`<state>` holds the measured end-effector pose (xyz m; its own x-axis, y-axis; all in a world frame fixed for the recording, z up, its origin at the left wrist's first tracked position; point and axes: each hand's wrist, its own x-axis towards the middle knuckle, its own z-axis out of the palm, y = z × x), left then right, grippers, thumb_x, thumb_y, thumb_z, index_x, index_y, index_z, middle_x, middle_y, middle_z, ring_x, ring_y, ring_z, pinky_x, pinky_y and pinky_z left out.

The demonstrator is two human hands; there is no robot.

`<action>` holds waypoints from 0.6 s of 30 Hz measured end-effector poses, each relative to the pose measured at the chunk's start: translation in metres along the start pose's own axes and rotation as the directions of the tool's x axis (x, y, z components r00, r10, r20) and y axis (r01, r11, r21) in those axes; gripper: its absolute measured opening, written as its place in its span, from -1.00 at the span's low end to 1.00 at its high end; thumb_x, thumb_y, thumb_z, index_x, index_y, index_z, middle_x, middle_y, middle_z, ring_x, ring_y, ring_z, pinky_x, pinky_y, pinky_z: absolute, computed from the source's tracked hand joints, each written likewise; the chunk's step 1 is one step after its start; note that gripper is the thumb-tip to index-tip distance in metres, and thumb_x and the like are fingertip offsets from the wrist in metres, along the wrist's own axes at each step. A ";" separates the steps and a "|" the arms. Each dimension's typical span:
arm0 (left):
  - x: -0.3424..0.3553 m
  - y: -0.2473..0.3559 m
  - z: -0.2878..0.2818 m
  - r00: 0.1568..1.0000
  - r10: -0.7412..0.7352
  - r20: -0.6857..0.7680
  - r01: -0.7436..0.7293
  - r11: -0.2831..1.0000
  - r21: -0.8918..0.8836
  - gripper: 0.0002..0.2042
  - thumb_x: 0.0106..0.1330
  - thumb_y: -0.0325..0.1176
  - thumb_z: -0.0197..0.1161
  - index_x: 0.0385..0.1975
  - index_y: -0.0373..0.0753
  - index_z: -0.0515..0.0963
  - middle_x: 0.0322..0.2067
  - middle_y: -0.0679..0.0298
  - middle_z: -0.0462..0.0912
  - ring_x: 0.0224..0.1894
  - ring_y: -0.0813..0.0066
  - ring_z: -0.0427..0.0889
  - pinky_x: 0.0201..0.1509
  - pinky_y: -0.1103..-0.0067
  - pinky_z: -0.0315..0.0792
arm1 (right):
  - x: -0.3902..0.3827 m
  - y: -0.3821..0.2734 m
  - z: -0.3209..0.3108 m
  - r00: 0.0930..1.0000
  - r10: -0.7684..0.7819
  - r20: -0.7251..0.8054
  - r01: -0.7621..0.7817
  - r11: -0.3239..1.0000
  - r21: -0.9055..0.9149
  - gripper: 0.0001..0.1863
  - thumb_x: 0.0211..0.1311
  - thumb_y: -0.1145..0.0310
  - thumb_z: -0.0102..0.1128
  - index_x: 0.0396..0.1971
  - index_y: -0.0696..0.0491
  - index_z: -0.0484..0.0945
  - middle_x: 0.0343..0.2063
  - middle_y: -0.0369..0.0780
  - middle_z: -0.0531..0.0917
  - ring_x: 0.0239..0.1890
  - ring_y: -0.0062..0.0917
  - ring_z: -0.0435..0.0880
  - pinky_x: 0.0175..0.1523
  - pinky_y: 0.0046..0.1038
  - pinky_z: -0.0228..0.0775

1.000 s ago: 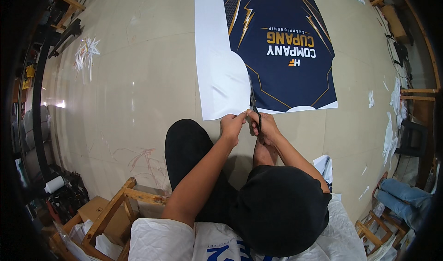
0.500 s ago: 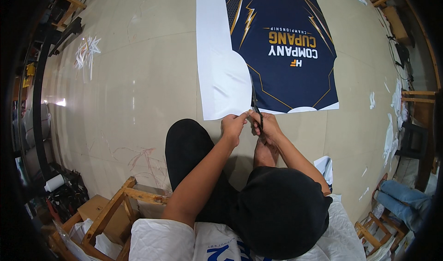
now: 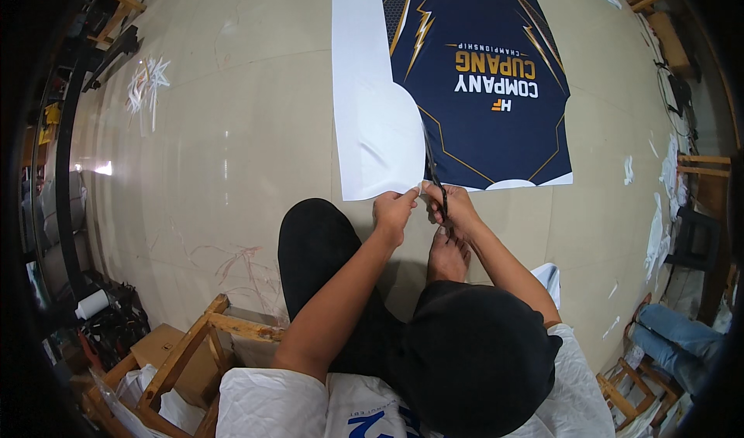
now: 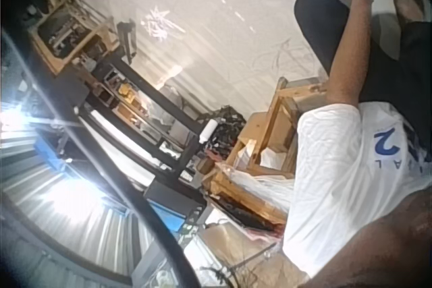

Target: The person sits on the floor and uses scissors to cut a large printed blue and gold fabric sheet. They trim the white backing material along the edges of the design, rotate the sheet to access different sides, and remove the cut strips.

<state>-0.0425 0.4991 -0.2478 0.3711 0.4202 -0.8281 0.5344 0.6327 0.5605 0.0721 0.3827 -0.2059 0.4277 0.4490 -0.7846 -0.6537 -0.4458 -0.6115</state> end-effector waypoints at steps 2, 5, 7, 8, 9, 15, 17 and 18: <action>0.001 -0.001 0.002 1.000 -0.008 -0.002 0.008 1.000 0.007 -0.67 0.30 -0.16 0.57 -0.40 -0.23 0.57 -0.52 0.40 0.55 -0.58 0.67 0.33 -0.53 0.63 0.20 | 0.006 -0.009 -0.003 1.000 -0.013 -0.003 0.013 1.000 -0.009 -0.51 0.32 -0.04 0.53 -0.49 0.02 0.49 -0.64 -0.36 0.52 -0.69 -0.67 0.46 -0.58 -0.54 0.27; 0.002 -0.002 0.002 1.000 0.006 0.006 -0.006 1.000 -0.020 -0.67 0.29 -0.16 0.57 -0.39 -0.25 0.58 -0.50 0.37 0.58 -0.53 0.65 0.37 -0.47 0.61 0.26 | 0.013 -0.019 -0.004 1.000 -0.003 -0.021 0.003 1.000 -0.009 -0.51 0.31 -0.04 0.54 -0.49 0.01 0.49 -0.63 -0.36 0.52 -0.69 -0.67 0.44 -0.58 -0.55 0.25; 0.001 -0.002 0.003 1.000 0.002 -0.006 -0.002 1.000 -0.002 -0.66 0.29 -0.16 0.58 -0.38 -0.27 0.59 -0.47 0.34 0.60 -0.49 0.62 0.40 -0.42 0.60 0.30 | 0.015 -0.022 -0.004 1.000 -0.005 -0.029 0.004 1.000 -0.019 -0.51 0.31 -0.04 0.53 -0.50 0.01 0.49 -0.63 -0.36 0.52 -0.70 -0.67 0.43 -0.59 -0.55 0.24; 0.000 -0.002 0.003 1.000 -0.001 -0.011 0.001 1.000 0.007 -0.66 0.29 -0.16 0.58 -0.38 -0.28 0.59 -0.46 0.33 0.61 -0.48 0.61 0.41 -0.39 0.59 0.32 | 0.015 -0.023 -0.005 1.000 -0.015 -0.028 0.014 0.999 -0.031 -0.51 0.31 -0.03 0.53 -0.51 0.01 0.50 -0.63 -0.36 0.52 -0.71 -0.68 0.42 -0.59 -0.55 0.24; -0.001 -0.001 0.003 1.000 0.003 -0.008 -0.003 1.000 0.007 -0.66 0.29 -0.16 0.58 -0.38 -0.29 0.59 -0.45 0.32 0.62 -0.46 0.60 0.42 -0.37 0.58 0.33 | 0.016 -0.024 -0.005 0.999 -0.026 -0.026 0.024 0.999 -0.043 -0.52 0.31 -0.03 0.53 -0.51 0.01 0.50 -0.63 -0.36 0.52 -0.71 -0.68 0.41 -0.59 -0.55 0.24; -0.001 -0.002 0.003 1.000 0.017 -0.001 -0.017 1.000 0.006 -0.65 0.28 -0.16 0.58 -0.39 -0.31 0.60 -0.44 0.30 0.63 -0.45 0.58 0.45 -0.34 0.58 0.35 | 0.017 -0.028 -0.004 0.999 -0.016 -0.029 0.014 0.999 -0.050 -0.53 0.32 -0.01 0.52 -0.53 0.02 0.51 -0.64 -0.36 0.53 -0.73 -0.69 0.41 -0.61 -0.57 0.21; -0.002 -0.002 0.004 1.000 0.019 -0.012 -0.019 1.000 0.010 -0.65 0.28 -0.16 0.58 -0.41 -0.31 0.60 -0.45 0.29 0.63 -0.45 0.58 0.45 -0.34 0.58 0.34 | 0.018 -0.028 -0.005 0.999 -0.021 -0.029 0.019 0.998 -0.061 -0.54 0.32 0.01 0.53 -0.53 0.02 0.51 -0.65 -0.36 0.54 -0.73 -0.70 0.41 -0.61 -0.57 0.20; -0.002 -0.002 0.004 1.000 0.022 -0.008 -0.022 1.000 0.003 -0.65 0.28 -0.16 0.58 -0.41 -0.31 0.60 -0.45 0.30 0.63 -0.45 0.58 0.45 -0.34 0.58 0.34 | 0.018 -0.027 -0.005 0.999 -0.023 -0.030 0.021 0.998 -0.067 -0.54 0.32 0.02 0.53 -0.52 0.02 0.52 -0.65 -0.36 0.54 -0.73 -0.70 0.41 -0.62 -0.58 0.20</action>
<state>-0.0416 0.4946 -0.2474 0.3767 0.4394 -0.8155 0.5287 0.6209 0.5788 0.1010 0.3992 -0.2041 0.4611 0.4358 -0.7730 -0.6015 -0.4869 -0.6333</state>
